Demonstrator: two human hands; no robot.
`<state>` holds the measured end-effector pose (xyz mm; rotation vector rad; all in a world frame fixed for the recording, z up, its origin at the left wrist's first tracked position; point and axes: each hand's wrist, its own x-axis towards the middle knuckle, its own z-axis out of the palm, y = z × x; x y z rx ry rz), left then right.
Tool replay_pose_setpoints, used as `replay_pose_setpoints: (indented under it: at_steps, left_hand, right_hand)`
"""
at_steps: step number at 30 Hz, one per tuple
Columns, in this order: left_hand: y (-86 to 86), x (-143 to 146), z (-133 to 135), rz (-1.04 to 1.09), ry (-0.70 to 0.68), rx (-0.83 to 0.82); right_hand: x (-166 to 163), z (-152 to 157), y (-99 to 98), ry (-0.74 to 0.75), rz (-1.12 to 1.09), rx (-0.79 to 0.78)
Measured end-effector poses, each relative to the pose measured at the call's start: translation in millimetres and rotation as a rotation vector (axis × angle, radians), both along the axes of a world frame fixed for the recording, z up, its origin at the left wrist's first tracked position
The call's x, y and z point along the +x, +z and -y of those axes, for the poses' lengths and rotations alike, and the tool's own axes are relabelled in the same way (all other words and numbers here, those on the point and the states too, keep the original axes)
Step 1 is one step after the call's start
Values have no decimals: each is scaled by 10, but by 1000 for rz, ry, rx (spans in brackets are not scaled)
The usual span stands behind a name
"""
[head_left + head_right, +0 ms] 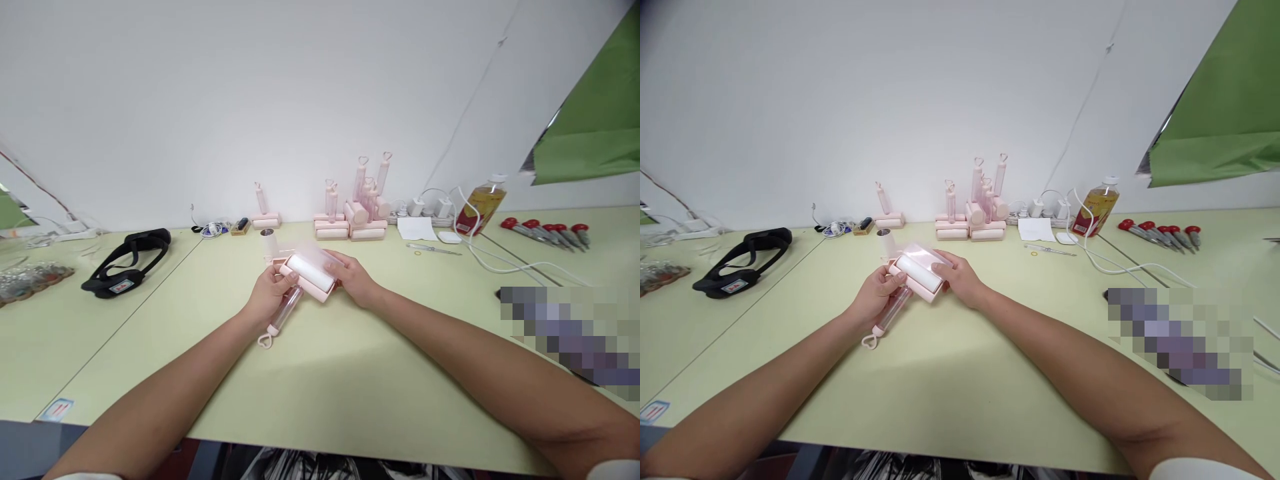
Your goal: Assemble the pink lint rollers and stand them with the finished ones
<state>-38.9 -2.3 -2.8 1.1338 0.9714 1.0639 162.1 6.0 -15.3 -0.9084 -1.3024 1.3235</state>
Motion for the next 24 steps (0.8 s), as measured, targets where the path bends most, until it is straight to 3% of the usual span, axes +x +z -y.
replay_pose_setpoints:
  at_steps: [11, 19, 24]
  left_hand:
    - [25, -3, 6, -38, 50, 7]
    - [-24, 11, 5, 16, 11, 67]
    - [56, 28, 51, -44, 16, 84]
  right_hand:
    - [-3, 47, 22, 93, 114, 72]
    - [41, 23, -18, 171, 186, 90]
    - [27, 46, 1, 203, 152, 56]
